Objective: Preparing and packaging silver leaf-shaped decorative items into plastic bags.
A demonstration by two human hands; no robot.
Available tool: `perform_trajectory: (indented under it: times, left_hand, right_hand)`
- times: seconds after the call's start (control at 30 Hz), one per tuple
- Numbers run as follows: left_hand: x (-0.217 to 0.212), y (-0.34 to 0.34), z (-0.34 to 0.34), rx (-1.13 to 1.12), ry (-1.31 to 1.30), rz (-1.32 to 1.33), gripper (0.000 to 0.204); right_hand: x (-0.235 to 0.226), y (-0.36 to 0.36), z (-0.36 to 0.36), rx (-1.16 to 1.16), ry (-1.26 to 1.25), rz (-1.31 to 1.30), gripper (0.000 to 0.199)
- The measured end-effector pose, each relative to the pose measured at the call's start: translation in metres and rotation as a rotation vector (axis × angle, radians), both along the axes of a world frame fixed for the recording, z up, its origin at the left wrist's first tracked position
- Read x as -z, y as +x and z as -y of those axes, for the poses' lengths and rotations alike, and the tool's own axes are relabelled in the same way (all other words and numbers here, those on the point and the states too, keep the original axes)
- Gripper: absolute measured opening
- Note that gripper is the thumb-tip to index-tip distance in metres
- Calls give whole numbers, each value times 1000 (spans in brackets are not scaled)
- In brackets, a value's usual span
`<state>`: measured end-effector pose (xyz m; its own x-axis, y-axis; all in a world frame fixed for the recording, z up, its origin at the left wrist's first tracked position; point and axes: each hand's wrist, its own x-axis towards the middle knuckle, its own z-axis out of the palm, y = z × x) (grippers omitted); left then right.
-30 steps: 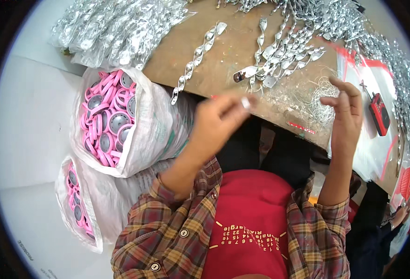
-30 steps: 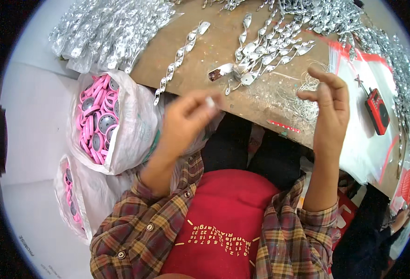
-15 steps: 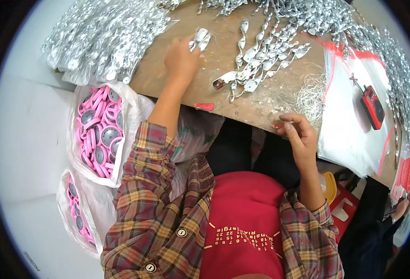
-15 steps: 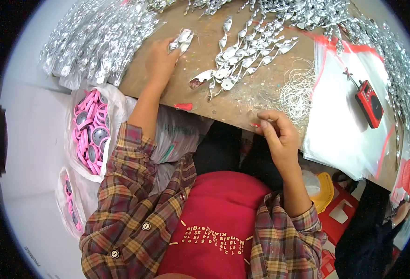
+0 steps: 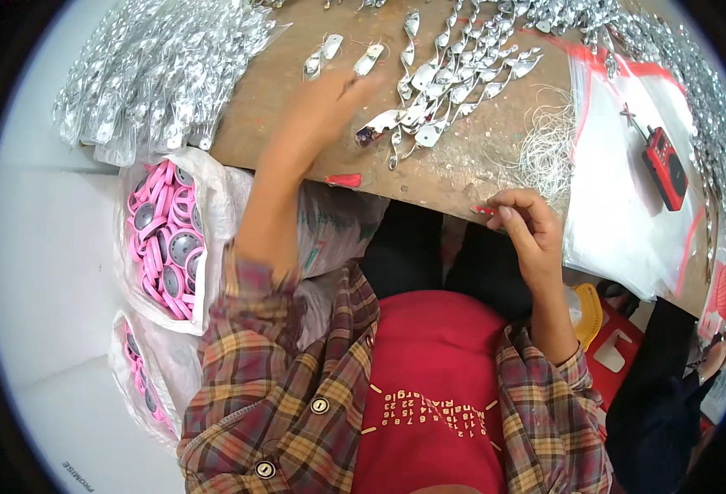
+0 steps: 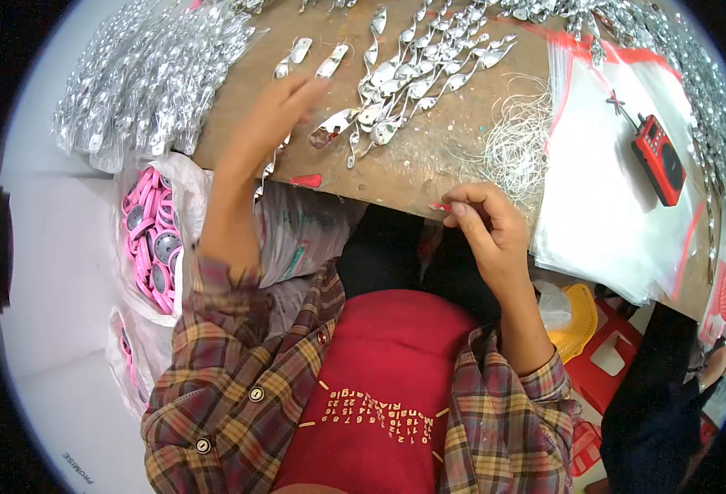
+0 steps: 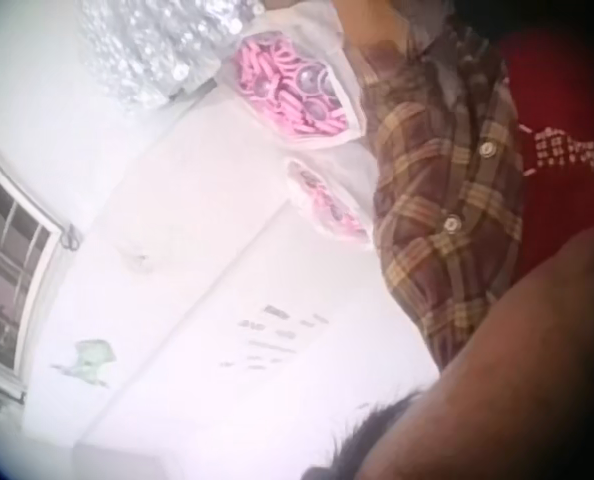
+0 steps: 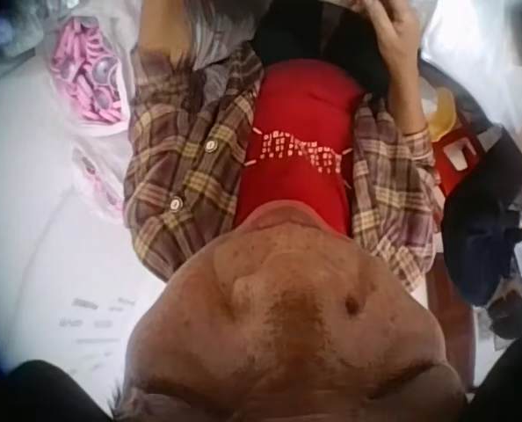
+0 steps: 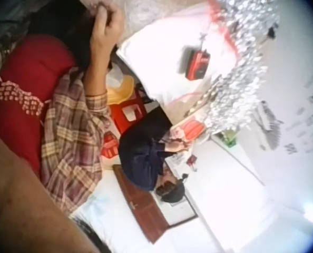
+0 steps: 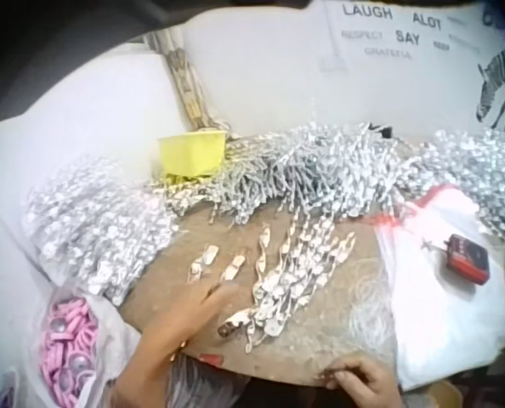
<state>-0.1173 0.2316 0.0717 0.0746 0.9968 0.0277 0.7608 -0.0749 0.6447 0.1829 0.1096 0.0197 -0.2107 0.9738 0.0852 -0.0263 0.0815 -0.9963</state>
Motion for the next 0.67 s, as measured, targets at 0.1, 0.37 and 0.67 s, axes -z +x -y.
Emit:
perform_trajectory:
  times: [0.1,0.37,0.67]
  left_hand:
    - [-21,16,54,40,-147,57,33]
    - [-21,36,58,-101,326,508,19]
    - [-105,-55,63,94,1240,474,18]
  right_hand:
    - [-2,2,0,-11,-2,15,11]
    - [-23,13,8,110,-91,-77,15]
    - [-30,52,-7,163,316,684,13]
